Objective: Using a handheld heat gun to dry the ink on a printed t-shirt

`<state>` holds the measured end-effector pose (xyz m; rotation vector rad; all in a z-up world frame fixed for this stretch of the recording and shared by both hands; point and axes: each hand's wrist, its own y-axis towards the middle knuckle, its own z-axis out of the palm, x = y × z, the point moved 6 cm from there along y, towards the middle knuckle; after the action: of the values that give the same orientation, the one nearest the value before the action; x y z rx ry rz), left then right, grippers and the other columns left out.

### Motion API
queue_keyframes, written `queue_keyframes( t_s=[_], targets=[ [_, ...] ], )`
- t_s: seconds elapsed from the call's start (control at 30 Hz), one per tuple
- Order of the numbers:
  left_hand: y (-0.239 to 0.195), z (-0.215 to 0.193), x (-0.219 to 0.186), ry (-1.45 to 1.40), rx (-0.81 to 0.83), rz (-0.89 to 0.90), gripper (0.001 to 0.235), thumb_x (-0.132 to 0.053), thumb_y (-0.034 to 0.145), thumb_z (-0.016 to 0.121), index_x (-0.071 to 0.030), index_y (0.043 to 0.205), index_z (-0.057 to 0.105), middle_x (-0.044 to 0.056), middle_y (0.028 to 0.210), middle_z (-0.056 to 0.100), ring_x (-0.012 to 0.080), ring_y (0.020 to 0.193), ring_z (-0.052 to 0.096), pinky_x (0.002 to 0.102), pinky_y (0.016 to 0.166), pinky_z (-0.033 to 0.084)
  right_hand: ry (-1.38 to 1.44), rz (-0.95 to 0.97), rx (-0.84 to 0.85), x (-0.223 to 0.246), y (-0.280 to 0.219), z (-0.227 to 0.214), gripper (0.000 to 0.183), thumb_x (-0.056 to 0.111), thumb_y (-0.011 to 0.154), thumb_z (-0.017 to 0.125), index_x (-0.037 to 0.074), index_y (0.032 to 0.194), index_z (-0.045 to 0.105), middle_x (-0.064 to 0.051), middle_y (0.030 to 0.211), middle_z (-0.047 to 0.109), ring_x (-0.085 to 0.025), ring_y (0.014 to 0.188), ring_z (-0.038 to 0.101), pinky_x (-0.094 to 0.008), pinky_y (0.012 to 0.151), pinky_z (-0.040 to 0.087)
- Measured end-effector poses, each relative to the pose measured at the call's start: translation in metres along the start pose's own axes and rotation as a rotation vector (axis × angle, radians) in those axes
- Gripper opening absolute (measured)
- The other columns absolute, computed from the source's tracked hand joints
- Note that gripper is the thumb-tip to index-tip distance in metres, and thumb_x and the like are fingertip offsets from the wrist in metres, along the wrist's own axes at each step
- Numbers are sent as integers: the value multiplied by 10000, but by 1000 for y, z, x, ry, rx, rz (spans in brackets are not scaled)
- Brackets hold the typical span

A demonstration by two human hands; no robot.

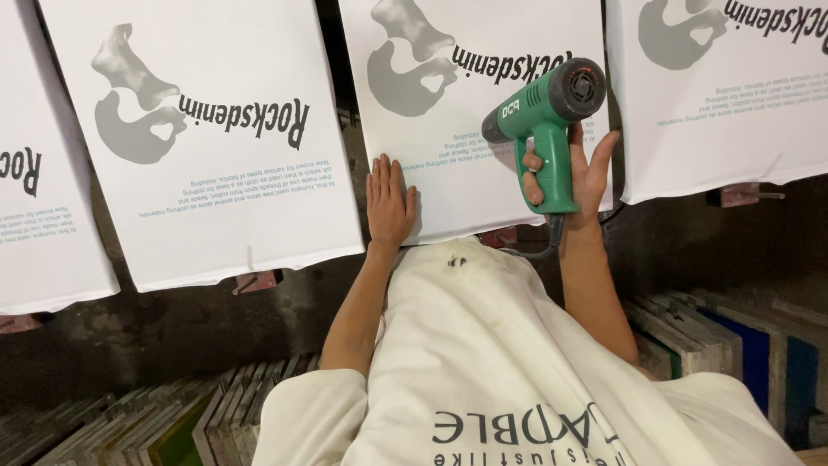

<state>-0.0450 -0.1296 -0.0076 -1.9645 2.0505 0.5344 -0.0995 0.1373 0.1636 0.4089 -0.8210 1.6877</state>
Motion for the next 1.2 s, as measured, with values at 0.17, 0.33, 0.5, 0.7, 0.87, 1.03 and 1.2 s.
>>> queue_keyframes(
  t_s=[0.17, 0.33, 0.5, 0.7, 0.87, 1.03, 1.2],
  targets=[
    [0, -1, 0, -9, 11, -15, 599, -405, 1081, 432, -68, 1565, 330, 165, 1665, 229, 306, 1557, 175, 459, 1279, 118, 28, 31, 39, -11, 3, 3, 835, 789, 854, 373, 261, 1500, 428, -49, 1126, 578, -260, 882, 579, -307, 411, 525],
    [0, 1, 3, -29, 25, -30, 600, -405, 1083, 427, -65, 1566, 328, 167, 1666, 228, 309, 1557, 175, 462, 1282, 118, -18, 74, 73, -16, 1, 22, 845, 823, 833, 360, 286, 1478, 456, -43, 978, 538, -232, 821, 580, -297, 430, 522],
    [0, 1, 3, -22, 34, -31, 599, -407, 1082, 427, -70, 1567, 327, 157, 1672, 216, 298, 1562, 164, 450, 1285, 113, -23, 103, 119, -20, 2, 30, 879, 857, 800, 346, 319, 1490, 435, -78, 882, 480, -265, 631, 507, -307, 416, 475],
    [1, -2, 2, -35, 34, -32, 595, -408, 1086, 430, -72, 1566, 333, 155, 1671, 221, 294, 1561, 167, 447, 1282, 115, -48, 80, 86, -21, -1, 40, 858, 834, 825, 336, 300, 1486, 450, -89, 923, 509, -250, 758, 552, -308, 422, 494],
    [0, 0, 4, -66, 31, -27, 581, -405, 1089, 410, -79, 1565, 335, 146, 1675, 215, 290, 1564, 159, 445, 1282, 112, -43, 40, 50, -21, 2, 26, 885, 824, 827, 358, 283, 1526, 398, -91, 990, 534, -254, 824, 576, -321, 416, 517],
    [0, 0, 5, -89, 47, -29, 562, -391, 1094, 389, -81, 1559, 338, 145, 1672, 219, 294, 1563, 159, 454, 1283, 121, -15, -6, 35, -9, -6, 17, 857, 793, 844, 357, 258, 1511, 418, -112, 973, 537, -287, 823, 575, -334, 412, 516],
    [0, 2, 6, -92, 54, -37, 550, -385, 1094, 377, -87, 1555, 343, 143, 1671, 222, 297, 1562, 160, 457, 1283, 123, -23, -31, 30, -4, -12, 5, 879, 825, 800, 402, 286, 1494, 435, -137, 865, 526, -305, 550, 527, -367, 426, 515]
  ],
)
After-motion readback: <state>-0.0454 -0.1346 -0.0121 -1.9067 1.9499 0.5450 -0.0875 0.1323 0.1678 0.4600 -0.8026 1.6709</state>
